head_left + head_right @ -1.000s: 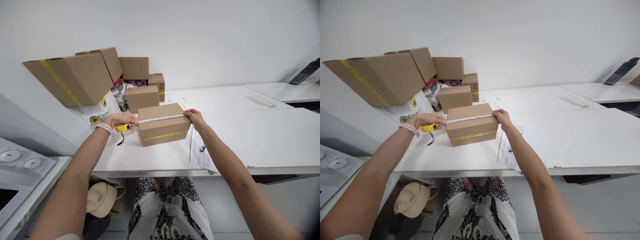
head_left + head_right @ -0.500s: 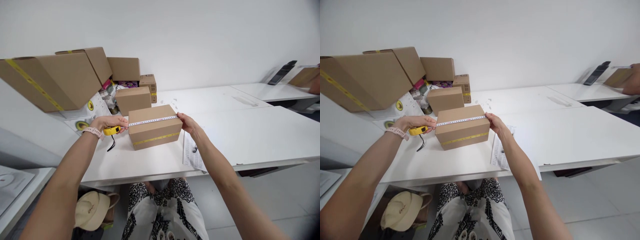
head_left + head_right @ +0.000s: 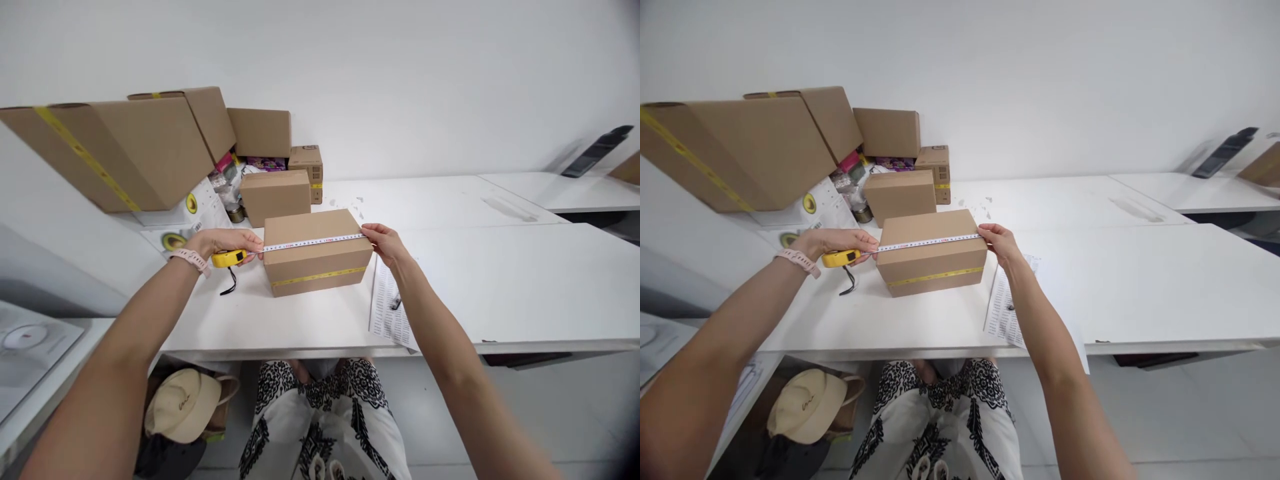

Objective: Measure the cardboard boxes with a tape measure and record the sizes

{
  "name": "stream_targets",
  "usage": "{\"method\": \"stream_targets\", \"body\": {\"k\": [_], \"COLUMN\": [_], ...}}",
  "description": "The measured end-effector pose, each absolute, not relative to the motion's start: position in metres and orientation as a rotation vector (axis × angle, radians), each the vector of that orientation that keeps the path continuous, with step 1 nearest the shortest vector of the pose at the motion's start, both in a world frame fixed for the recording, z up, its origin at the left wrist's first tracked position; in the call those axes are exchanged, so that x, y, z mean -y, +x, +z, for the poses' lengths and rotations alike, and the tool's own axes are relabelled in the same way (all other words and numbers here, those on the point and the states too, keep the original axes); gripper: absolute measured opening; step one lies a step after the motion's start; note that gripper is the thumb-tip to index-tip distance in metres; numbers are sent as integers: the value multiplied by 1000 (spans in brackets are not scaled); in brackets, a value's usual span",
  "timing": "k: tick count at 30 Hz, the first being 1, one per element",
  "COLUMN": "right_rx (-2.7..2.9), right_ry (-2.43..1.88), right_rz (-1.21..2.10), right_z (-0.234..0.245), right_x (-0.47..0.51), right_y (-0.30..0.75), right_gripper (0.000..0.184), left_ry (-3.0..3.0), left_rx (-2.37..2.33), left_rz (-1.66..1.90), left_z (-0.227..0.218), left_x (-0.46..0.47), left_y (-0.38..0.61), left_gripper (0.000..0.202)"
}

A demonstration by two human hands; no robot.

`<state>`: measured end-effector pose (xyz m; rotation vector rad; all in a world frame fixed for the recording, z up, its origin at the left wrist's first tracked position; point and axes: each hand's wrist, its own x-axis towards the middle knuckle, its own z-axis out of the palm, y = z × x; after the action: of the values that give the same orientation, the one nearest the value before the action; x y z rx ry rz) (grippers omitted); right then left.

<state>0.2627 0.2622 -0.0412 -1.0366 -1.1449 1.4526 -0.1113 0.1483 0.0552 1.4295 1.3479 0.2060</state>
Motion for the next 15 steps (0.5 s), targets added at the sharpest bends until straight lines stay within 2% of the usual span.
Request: {"method": "stream_targets", "body": {"k": [6,15], "right_rx": [1244,1301], "right_ry": [-1085,-1130], "right_rz": [1344,1341], "right_z": [-39,-38], "right_x": [-261,-261], "right_y": [265,268], "right_gripper": [36,37], "left_ry": [1418,1406], "left_rx": [-1355,-1341], "left_rz": [239,234], "left_z": [58,57], "left_x": [-144,-144], "left_y": [-105,-107], "left_gripper": [31,29]}}
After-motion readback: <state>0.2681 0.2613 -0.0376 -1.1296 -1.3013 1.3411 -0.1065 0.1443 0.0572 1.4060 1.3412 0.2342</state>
